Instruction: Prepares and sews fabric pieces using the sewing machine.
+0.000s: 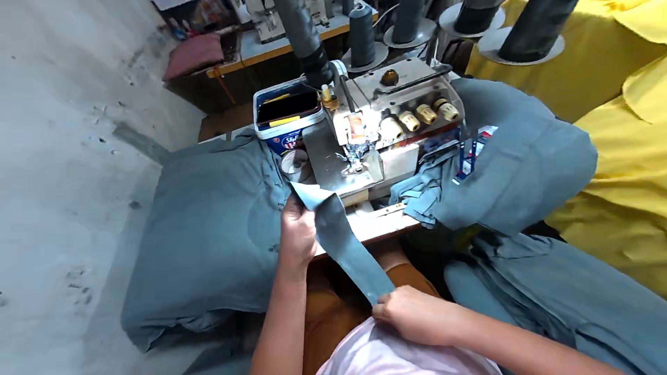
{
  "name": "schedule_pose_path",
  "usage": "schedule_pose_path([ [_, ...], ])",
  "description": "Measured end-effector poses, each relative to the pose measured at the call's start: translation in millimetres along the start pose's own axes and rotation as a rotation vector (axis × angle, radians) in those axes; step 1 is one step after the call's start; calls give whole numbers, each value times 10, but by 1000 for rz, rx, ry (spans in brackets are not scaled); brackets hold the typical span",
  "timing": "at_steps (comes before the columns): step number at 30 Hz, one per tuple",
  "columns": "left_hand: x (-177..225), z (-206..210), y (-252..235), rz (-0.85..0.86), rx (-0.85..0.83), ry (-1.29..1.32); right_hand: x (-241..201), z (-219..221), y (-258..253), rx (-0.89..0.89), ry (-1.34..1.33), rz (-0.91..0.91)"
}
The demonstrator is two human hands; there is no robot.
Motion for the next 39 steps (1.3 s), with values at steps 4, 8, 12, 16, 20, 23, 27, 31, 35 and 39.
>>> schedule_pose_path([
  [4,-41,65,218,21,-78,-18,-538,-637,-51,664,71,-483],
  [8,-74,65,331,-11,-102,-32,-751,-1031,-105,794,-65,-578],
  [12,-176,-7,382,-23,-178,-35,-627,-1130,-229,917,-86,-492],
  [16,-290,-75,429,-80,-254,38,-385,-1184,-336,983,-141,-346],
  [20,-357,-104,455,-96,-320,37,-194,-1161,-404,1019,-140,-244],
  [23,-381,-121,468,-87,-356,52,-114,-1132,-432,1029,-206,-199],
  [27,-415,-136,485,-4,-446,25,-40,-1087,-453,1056,-267,-171],
  [31,-431,-99,459,15,-392,-58,44,-1021,-466,1156,-272,-113],
  [35,-416,-71,359,-134,-504,16,179,-991,-510,1157,-298,-99],
  [39,-216,14,116,-38,-550,-222,190,-1038,-457,1351,-414,-44],
])
Point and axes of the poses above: each hand's wrist, its own y-axis away from the middle knuckle, its own z-axis out of the palm, x = y × z, the point moved 6 cm from there along -y, towards the middle knuckle, and after that the axes turned 13 degrees about x, right-handed, at the moved point
